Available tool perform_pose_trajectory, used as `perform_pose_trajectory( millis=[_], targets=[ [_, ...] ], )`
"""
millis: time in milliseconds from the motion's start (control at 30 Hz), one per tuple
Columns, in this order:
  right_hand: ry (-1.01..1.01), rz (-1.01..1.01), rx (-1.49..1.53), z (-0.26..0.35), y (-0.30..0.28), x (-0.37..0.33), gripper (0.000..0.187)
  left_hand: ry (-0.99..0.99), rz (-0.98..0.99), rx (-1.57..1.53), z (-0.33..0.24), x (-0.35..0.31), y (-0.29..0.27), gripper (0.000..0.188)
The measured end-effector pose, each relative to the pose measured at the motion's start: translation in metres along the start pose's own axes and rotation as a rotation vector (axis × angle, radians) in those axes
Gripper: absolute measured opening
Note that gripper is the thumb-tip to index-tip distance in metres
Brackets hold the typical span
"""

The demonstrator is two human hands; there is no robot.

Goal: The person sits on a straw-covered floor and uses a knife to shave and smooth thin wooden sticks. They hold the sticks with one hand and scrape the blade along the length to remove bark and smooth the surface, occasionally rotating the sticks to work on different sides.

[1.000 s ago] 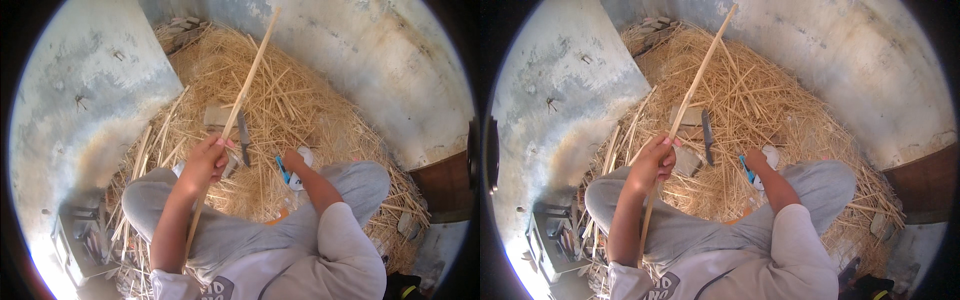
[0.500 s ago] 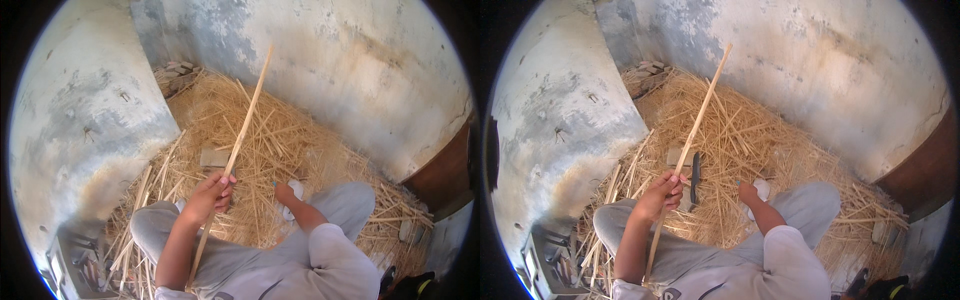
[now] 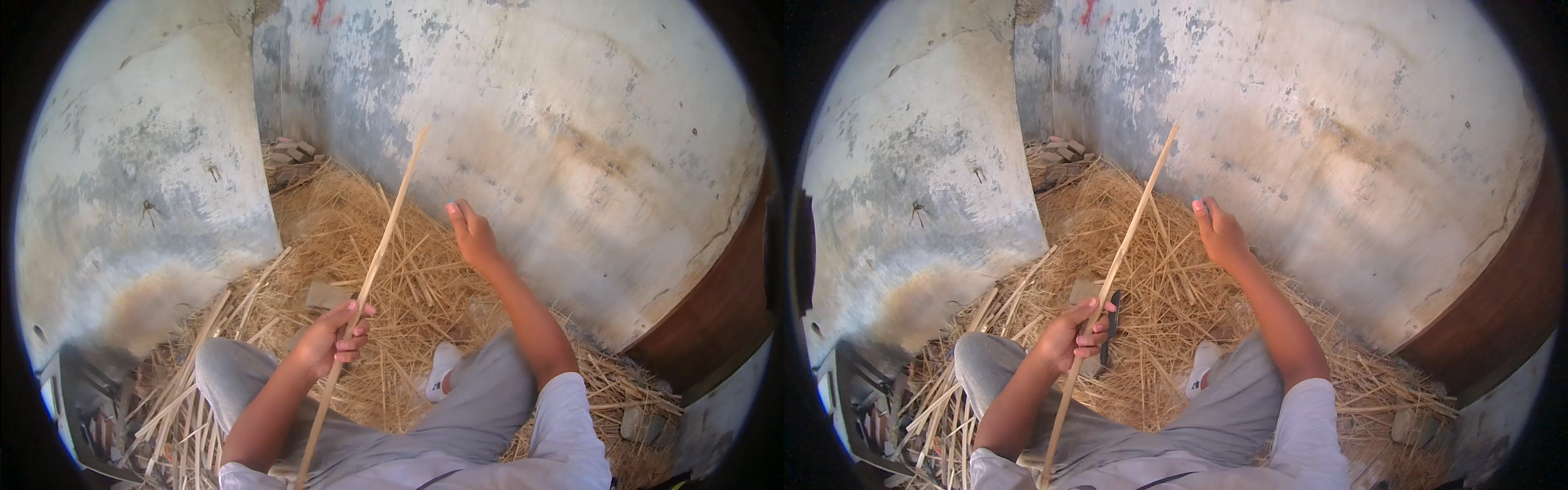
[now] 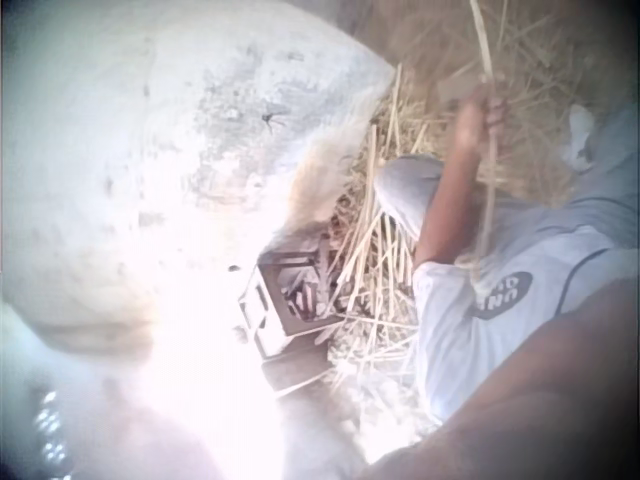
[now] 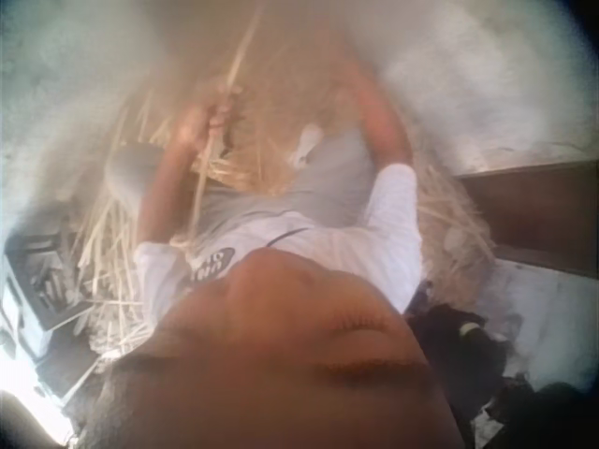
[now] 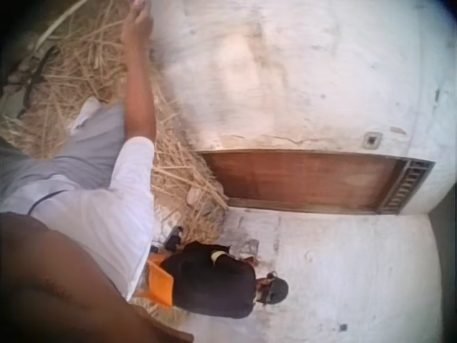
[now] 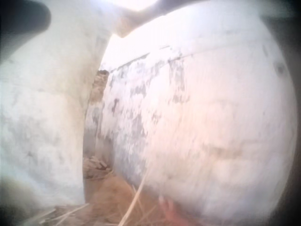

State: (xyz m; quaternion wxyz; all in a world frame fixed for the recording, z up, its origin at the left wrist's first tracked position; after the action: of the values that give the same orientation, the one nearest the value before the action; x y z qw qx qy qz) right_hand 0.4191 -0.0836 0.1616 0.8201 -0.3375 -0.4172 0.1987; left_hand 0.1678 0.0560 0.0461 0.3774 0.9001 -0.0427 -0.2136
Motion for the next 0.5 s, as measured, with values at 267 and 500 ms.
perform_pose_trajectory(
  millis=[267,500],
  targets=[
    [-0.274,0.249,0.021,0.058,0.058,-0.040,0.042,-0.052,-0.098,0.067,0.021,0.003,-0.008,0.022],
    [-0.459,0.249,-0.129,0.090,0.079,-0.067,0.038,0.097,-0.395,0.518,0.034,-0.010,-0.014,0.028]
  ],
)
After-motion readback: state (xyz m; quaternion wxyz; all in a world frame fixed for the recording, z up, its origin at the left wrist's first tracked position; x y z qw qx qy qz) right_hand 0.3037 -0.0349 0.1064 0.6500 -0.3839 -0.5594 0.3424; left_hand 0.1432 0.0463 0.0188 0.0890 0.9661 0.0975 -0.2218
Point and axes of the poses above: each hand's wrist, its own x-axis towards the middle knuckle, its own y-axis out of the palm, z = x × y, the point moved 10 cm from there along x, towards the middle knuckle, and after that the axes turned 11 degrees about -y, right-handed, at the moved point
